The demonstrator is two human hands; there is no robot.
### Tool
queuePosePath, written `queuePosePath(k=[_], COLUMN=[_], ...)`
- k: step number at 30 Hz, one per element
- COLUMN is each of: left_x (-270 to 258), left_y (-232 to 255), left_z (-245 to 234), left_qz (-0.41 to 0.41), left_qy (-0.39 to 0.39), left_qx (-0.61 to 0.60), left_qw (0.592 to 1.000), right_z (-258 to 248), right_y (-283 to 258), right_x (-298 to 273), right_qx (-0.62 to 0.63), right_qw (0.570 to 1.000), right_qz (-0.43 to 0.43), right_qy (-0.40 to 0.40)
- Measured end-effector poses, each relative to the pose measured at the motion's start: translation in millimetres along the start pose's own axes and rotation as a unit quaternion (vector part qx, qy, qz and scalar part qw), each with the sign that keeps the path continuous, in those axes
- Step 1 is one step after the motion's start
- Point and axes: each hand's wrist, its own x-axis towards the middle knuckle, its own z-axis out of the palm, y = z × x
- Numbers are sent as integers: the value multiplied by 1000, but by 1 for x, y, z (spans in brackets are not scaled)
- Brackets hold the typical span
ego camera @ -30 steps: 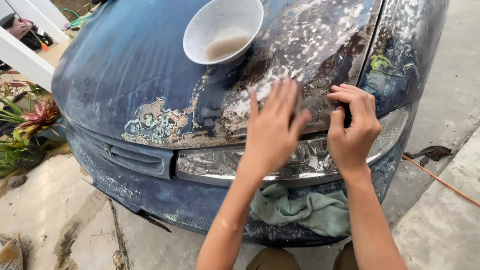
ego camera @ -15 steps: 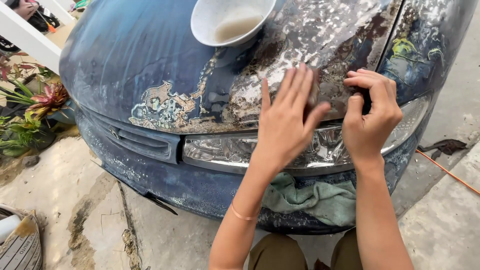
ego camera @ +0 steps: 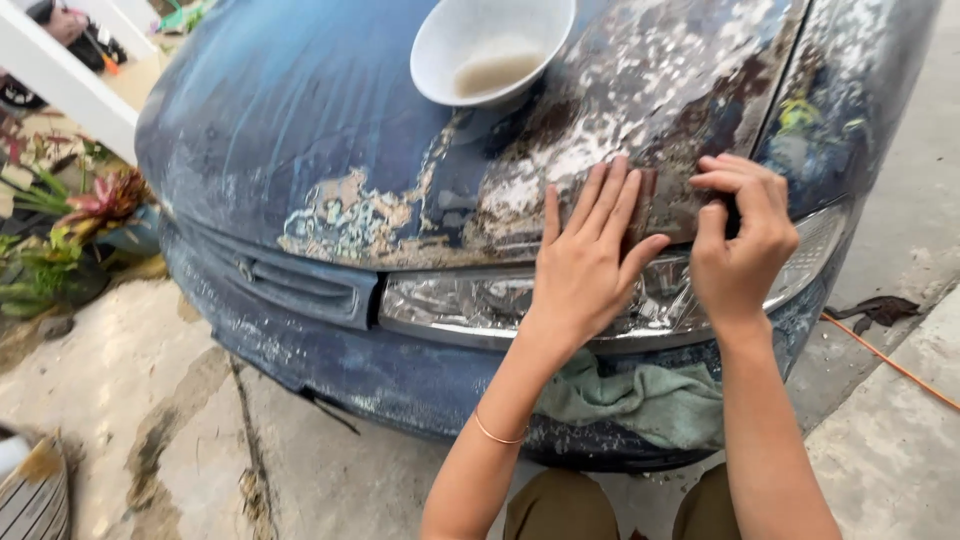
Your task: The person sands the front hood of a blue car using a sanding block and water from a bowl. They repeatedly rub the sanding block over the surface, occasionally dipping it in the water, and wipe the area with a cloth.
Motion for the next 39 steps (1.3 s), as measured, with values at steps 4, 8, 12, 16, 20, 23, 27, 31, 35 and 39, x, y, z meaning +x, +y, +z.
queuePosePath(k=[4, 8, 12, 16, 20, 23, 27, 31, 35, 39], left_x=[47, 59, 13, 47, 69, 30, 8, 54, 56, 8], left_y=[-14, -18, 17, -5, -13, 12, 18, -22, -23, 4], left_z=[-10, 6, -3, -11, 3, -3, -16, -1, -1, -30], left_qz=[-56, -92, -26, -28, -80, -38, 1, -45, -25, 35], left_qy=[-118, -32, -19, -87, -60, -30, -73, -52, -35, -112], left_qx=[55, 9, -37, -41, -3, 1, 2, 13, 10, 12], left_qw=[990, 995, 999, 995, 995, 999, 997, 998, 999, 993], right_z=[0, 4, 8, 10, 8, 7, 9, 7, 4, 6], right_y=[1, 12, 17, 19, 15, 13, 17, 14, 14, 11], right_x=[-3, -2, -5, -7, -6, -5, -7, -6, -3, -2], right_qx=[2, 22, 32, 29, 43, 41, 33, 43, 44, 39], right_qw=[1000, 1000, 999, 999, 998, 998, 999, 999, 998, 998], right_qz=[9, 7, 14, 20, 23, 25, 29, 18, 20, 37], right_qy=[-5, 14, 32, 33, 35, 32, 29, 29, 39, 44])
